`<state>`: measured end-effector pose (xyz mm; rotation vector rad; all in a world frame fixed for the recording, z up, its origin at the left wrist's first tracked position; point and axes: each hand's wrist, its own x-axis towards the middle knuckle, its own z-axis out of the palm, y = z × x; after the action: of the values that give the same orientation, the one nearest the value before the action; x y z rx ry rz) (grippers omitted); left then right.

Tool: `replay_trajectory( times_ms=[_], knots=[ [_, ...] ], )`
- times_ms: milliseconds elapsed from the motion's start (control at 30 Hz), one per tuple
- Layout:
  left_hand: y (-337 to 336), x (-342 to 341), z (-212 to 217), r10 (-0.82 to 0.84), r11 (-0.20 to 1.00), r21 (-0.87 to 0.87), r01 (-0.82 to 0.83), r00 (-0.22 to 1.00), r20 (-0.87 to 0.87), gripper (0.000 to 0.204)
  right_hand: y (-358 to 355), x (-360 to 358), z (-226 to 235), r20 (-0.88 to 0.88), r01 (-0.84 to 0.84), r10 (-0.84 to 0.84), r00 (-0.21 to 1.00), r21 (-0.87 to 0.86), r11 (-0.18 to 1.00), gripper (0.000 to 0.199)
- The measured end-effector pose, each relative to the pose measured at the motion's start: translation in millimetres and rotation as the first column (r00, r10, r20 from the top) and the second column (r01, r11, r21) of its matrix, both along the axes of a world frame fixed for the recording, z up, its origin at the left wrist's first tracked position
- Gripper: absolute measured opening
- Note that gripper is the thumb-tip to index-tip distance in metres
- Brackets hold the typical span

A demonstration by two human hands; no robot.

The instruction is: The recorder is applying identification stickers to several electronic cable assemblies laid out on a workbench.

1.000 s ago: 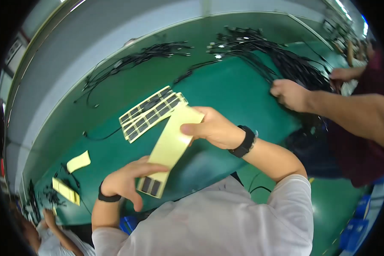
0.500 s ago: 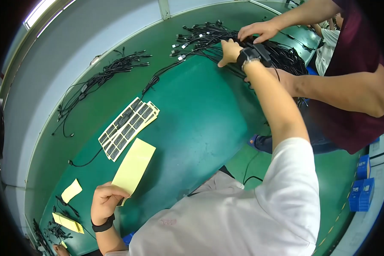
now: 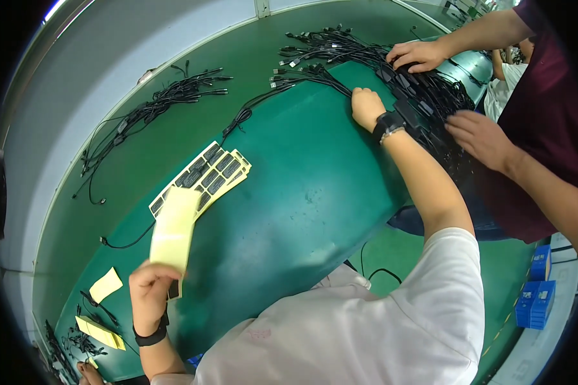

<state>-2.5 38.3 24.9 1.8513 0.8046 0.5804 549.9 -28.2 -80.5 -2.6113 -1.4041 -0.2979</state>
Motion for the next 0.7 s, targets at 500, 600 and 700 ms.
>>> replay_trajectory(
  times_ms=[500, 600, 700],
  knots=[
    [0.6, 173.5, 73.5, -0.06, 0.336, 0.941, -0.033, 0.997, 0.057, 0.082, -115.4, -60.9, 177.5, -0.703, 0.0, 0.206, 0.681, 0.281, 0.96, 0.02],
    [-28.7, 256.3, 83.3, -0.294, 0.308, 0.951, 0.013, 0.952, 0.082, 0.08, -130.8, -98.8, 193.1, -0.211, -0.535, 0.601, 0.771, 0.297, 0.791, 0.019],
    [-54.3, 291.2, 95.7, -0.297, 0.098, 0.973, 0.208, 0.939, -0.171, 0.022, -149.7, -123.7, 206.8, -0.304, -0.566, 0.653, 0.694, 0.329, 0.756, 0.022]
  ],
)
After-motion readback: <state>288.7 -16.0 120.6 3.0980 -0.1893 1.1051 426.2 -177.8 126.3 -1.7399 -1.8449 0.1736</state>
